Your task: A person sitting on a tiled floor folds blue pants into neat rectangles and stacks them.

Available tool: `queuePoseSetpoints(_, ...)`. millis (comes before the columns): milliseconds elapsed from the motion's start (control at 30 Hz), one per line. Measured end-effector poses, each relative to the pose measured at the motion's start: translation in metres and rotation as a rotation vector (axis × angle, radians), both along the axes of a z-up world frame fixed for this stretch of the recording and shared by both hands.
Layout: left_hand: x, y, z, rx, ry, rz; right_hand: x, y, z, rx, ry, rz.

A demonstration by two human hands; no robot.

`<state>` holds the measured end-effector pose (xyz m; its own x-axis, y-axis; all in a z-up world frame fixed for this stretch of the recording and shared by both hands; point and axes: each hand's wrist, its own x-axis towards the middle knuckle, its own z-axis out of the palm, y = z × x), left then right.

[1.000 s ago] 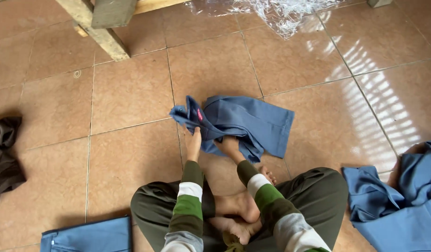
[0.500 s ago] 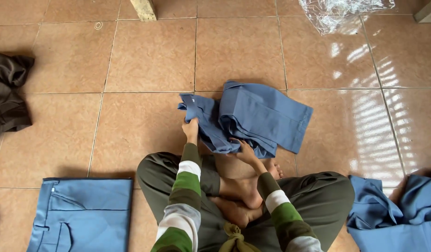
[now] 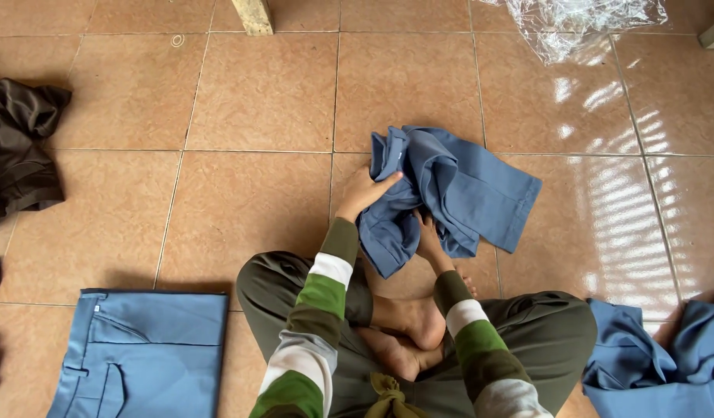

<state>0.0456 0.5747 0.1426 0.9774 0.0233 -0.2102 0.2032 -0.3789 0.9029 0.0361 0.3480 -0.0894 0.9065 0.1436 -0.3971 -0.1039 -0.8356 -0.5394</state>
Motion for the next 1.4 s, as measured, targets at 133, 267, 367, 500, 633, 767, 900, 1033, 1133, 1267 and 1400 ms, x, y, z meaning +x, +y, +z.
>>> queuePoseSetpoints(133, 0.017, -0.004, -0.01, 0.179, -0.145, -0.017, 0.009, -0.032, 0.059, 0.026, 0.022, 0.233)
queuePoseSetpoints(267, 0.01, -0.01, 0.004, 0.125, -0.306, -0.128, 0.009, -0.035, 0.184, 0.36, -0.311, -0.022)
queuePoseSetpoints(367, 0.001, -0.015, 0.035, 0.006, -0.433, -0.298, 0.025, -0.037, 0.242, 0.55, -0.546, -0.017)
queuePoseSetpoints(500, 0.004, -0.023, 0.073, -0.04, -0.573, -0.404, 0.054, -0.058, 0.252, 0.328, -0.611, 0.175)
queuePoseSetpoints(633, 0.033, -0.02, 0.055, 0.14, -0.583, -0.268, 0.065, -0.061, 0.243, 0.417, -0.702, 0.122)
queuePoseSetpoints(767, 0.03, -0.032, 0.072, 0.349, -0.58, -0.073, 0.037, -0.025, 0.287, 0.399, -0.794, 0.005)
queuePoseSetpoints(900, 0.035, -0.033, 0.063, 0.096, -0.605, -0.1, 0.017, 0.0, 0.312, 0.304, -0.879, 0.003)
queuePoseSetpoints(1033, 0.039, -0.022, 0.035, -0.176, -0.621, -0.115, 0.008, 0.0, 0.328, 0.233, -0.806, 0.175)
queuePoseSetpoints(1133, 0.037, -0.013, 0.034, -0.231, -0.671, -0.09, 0.018, -0.016, 0.312, 0.285, -0.665, 0.31)
queuePoseSetpoints(1267, 0.039, -0.001, 0.049, -0.199, -0.775, -0.096, 0.036, -0.03, 0.307, 0.202, -0.532, 0.368)
queuePoseSetpoints(1400, 0.046, 0.025, 0.045, -0.274, -0.837, 0.011, 0.065, -0.071, 0.287, 0.01, -0.58, 0.419)
